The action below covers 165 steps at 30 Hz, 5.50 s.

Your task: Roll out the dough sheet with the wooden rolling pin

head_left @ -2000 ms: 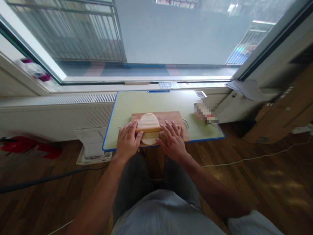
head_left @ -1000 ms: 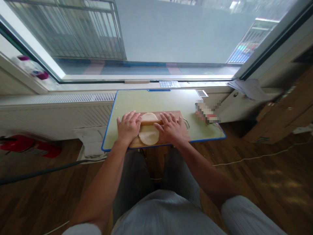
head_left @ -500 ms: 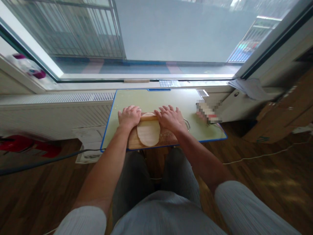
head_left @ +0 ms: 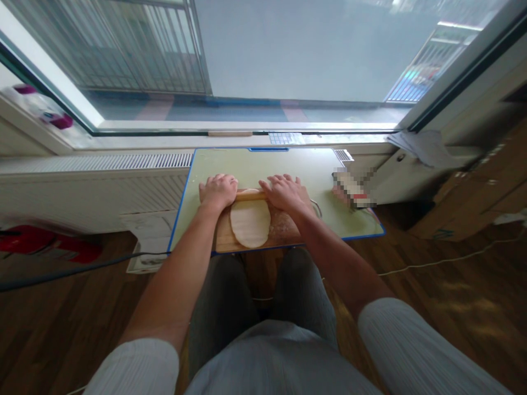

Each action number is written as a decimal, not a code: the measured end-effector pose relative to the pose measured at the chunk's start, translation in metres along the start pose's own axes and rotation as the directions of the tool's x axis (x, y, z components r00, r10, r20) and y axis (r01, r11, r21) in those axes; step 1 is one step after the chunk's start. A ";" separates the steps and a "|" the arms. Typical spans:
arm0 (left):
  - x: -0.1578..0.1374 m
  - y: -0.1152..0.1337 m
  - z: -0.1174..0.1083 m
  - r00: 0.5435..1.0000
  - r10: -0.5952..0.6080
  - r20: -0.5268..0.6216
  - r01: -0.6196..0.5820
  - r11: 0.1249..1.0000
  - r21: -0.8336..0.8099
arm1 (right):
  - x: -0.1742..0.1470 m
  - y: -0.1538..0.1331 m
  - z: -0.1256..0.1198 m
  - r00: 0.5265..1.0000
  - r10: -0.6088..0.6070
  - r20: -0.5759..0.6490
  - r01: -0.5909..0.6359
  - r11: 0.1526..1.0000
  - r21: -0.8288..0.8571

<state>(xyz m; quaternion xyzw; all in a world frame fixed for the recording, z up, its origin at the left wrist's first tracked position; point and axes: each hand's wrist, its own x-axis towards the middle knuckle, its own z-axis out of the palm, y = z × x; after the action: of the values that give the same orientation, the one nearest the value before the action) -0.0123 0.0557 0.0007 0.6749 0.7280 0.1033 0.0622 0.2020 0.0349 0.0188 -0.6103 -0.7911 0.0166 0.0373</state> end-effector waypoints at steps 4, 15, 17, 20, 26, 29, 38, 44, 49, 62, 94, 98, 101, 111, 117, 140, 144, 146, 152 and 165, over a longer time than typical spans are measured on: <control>-0.014 -0.002 0.004 0.998 0.042 -0.049 -0.042 0.999 0.007 | -0.016 -0.003 0.001 0.999 0.017 -0.028 -0.017 1.000 0.009; -0.051 -0.003 0.005 0.977 0.135 -0.166 -0.135 0.991 0.011 | -0.043 -0.008 0.008 0.991 0.062 -0.117 -0.054 0.996 0.071; -0.057 -0.005 0.007 0.973 0.144 -0.183 -0.145 0.989 0.005 | -0.046 -0.007 0.016 0.986 0.091 -0.138 -0.076 0.991 0.107; -0.066 -0.008 0.009 0.968 0.160 -0.194 -0.165 0.986 -0.009 | -0.052 -0.006 0.028 0.981 0.138 -0.135 -0.116 0.980 0.160; -0.084 -0.012 0.011 0.954 0.201 -0.221 -0.216 0.975 -0.048 | -0.068 -0.007 0.031 0.982 0.142 -0.124 -0.115 0.974 0.197; -0.092 -0.014 0.012 0.957 0.199 -0.211 -0.218 0.973 -0.070 | -0.077 -0.009 0.031 0.979 0.141 -0.145 -0.110 0.972 0.208; -0.117 -0.016 0.011 0.960 0.194 -0.203 -0.219 0.970 -0.110 | -0.102 -0.010 0.041 0.975 0.118 -0.189 -0.082 0.979 0.185; -0.132 -0.019 0.014 0.955 0.195 -0.222 -0.227 0.966 -0.128 | -0.116 -0.009 0.047 0.973 0.079 -0.216 -0.045 0.987 0.156; -0.146 -0.021 0.016 0.953 0.199 -0.228 -0.235 0.962 -0.140 | -0.132 -0.012 0.049 0.967 0.075 -0.245 -0.037 0.987 0.156; -0.182 -0.024 0.022 0.953 0.157 -0.257 -0.208 0.960 -0.186 | -0.169 -0.019 0.049 0.960 0.076 -0.268 -0.032 0.986 0.165; -0.088 -0.014 -0.006 0.993 -0.042 -0.112 0.030 0.994 -0.106 | -0.086 -0.001 0.012 0.976 0.186 -0.109 -0.170 0.975 0.141; -0.100 -0.017 -0.002 0.987 0.000 -0.158 -0.015 0.995 -0.097 | -0.097 -0.003 0.020 0.967 0.206 -0.153 -0.184 0.972 0.146; -0.107 -0.019 0.002 0.981 0.034 -0.191 -0.052 0.995 -0.089 | -0.102 -0.003 0.028 0.960 0.214 -0.181 -0.184 0.968 0.169; -0.126 -0.026 0.010 0.958 0.092 -0.272 -0.121 0.988 -0.093 | -0.125 -0.002 0.044 0.930 0.198 -0.311 -0.126 0.964 0.236; -0.138 -0.031 0.015 0.939 0.138 -0.314 -0.184 0.975 -0.122 | -0.143 -0.002 0.055 0.904 0.166 -0.394 -0.067 0.965 0.255; -0.175 -0.045 0.048 0.815 0.166 -0.556 -0.353 0.902 -0.247 | -0.188 -0.002 0.078 0.805 0.074 -0.589 0.128 0.947 0.293; -0.179 -0.047 0.051 0.791 0.178 -0.586 -0.372 0.899 -0.229 | -0.193 -0.001 0.081 0.799 0.060 -0.599 0.141 0.948 0.284; -0.181 -0.047 0.050 0.803 0.172 -0.570 -0.358 0.905 -0.232 | -0.195 -0.001 0.081 0.804 0.060 -0.592 0.135 0.950 0.280; -0.178 -0.041 0.040 0.871 0.130 -0.473 -0.279 0.924 -0.261 | -0.189 -0.004 0.071 0.856 0.114 -0.504 0.049 0.953 0.299; -0.153 -0.028 0.023 0.913 0.080 -0.399 -0.177 0.961 -0.212 | -0.161 -0.001 0.060 0.896 0.153 -0.416 -0.027 0.955 0.294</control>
<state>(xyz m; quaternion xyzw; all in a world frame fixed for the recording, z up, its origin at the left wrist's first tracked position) -0.0219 -0.0972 -0.0359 0.6752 0.6614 0.3266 -0.0074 0.2371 -0.1203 -0.0468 -0.6233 -0.7230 -0.0062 0.2979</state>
